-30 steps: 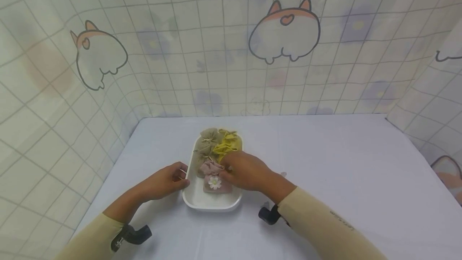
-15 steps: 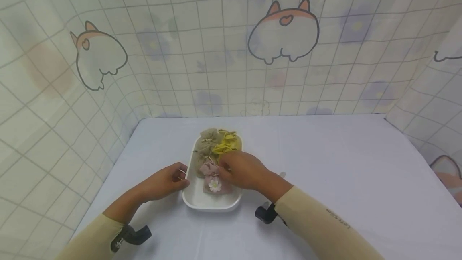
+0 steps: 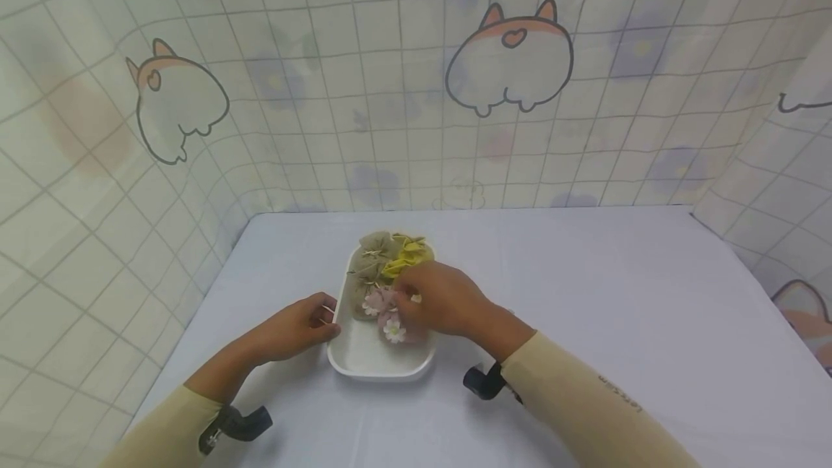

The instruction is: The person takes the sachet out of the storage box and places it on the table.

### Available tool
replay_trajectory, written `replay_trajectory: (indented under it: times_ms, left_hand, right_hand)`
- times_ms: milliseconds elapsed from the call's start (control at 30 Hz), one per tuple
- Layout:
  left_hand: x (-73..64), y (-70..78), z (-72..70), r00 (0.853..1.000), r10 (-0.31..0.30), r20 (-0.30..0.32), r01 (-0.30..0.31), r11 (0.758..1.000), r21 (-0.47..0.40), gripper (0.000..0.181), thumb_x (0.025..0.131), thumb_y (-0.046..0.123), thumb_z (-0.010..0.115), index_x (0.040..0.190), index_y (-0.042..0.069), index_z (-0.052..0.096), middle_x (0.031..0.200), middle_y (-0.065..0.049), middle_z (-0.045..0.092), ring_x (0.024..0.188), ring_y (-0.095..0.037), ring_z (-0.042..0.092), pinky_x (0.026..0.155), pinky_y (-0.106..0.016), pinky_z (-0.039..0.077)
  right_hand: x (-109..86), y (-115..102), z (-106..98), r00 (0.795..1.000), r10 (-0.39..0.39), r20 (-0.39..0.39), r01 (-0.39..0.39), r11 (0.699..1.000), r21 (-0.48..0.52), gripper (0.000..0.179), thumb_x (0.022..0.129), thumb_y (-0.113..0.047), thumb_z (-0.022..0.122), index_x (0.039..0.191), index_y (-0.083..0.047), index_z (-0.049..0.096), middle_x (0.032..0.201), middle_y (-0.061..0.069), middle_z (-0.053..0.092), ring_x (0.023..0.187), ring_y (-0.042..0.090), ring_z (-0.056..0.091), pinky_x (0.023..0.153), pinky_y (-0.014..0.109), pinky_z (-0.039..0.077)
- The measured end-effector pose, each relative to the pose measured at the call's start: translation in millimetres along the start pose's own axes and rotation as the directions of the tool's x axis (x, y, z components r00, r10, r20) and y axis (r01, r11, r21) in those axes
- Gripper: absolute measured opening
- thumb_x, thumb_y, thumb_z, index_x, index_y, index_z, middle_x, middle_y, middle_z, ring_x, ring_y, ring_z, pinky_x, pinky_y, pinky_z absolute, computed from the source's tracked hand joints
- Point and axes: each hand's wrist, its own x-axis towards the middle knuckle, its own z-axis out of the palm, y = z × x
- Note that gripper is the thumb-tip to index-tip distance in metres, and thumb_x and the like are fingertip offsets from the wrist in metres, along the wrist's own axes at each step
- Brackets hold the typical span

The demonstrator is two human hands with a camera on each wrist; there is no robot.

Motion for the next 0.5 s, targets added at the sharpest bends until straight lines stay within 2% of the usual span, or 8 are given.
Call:
replay_trajectory:
  times_ms: [300, 500]
  left_hand:
    - [0.0, 1.5, -0.2, 1.000, -0.015, -0.001, 0.015, 1.000, -0.008, 0.038, 0.096, 0.023, 0.072, 0.128, 0.007, 0.058, 0.108, -0.002, 0.068, 0.097, -0.017, 0.064, 0.082, -0.042, 0.054]
    - [-0.2, 1.0, -0.7, 1.000, -0.007, -0.002, 0.006, 1.000, -0.002, 0.038, 0.096, 0.024, 0.073, 0.127, 0.007, 0.058, 0.108, -0.002, 0.067, 0.097, -0.017, 0.064, 0.081, -0.042, 0.054]
  right_hand:
    - [-3.7, 1, -14, 0.993, -0.046, -0.108, 0.042, 0.998, -0.037, 0.010, 0.096, -0.030, 0.071, 0.098, -0.021, 0.074, 0.093, -0.010, 0.066, 0.091, 0.016, 0.065, 0.077, 0.035, 0.053]
    - [-6.4, 4, -24, 0.988, -0.058, -0.140, 0.048, 0.996, -0.075, 0.008, 0.096, -0.031, 0.071, 0.095, -0.024, 0.073, 0.093, -0.012, 0.065, 0.089, 0.011, 0.063, 0.075, 0.035, 0.053]
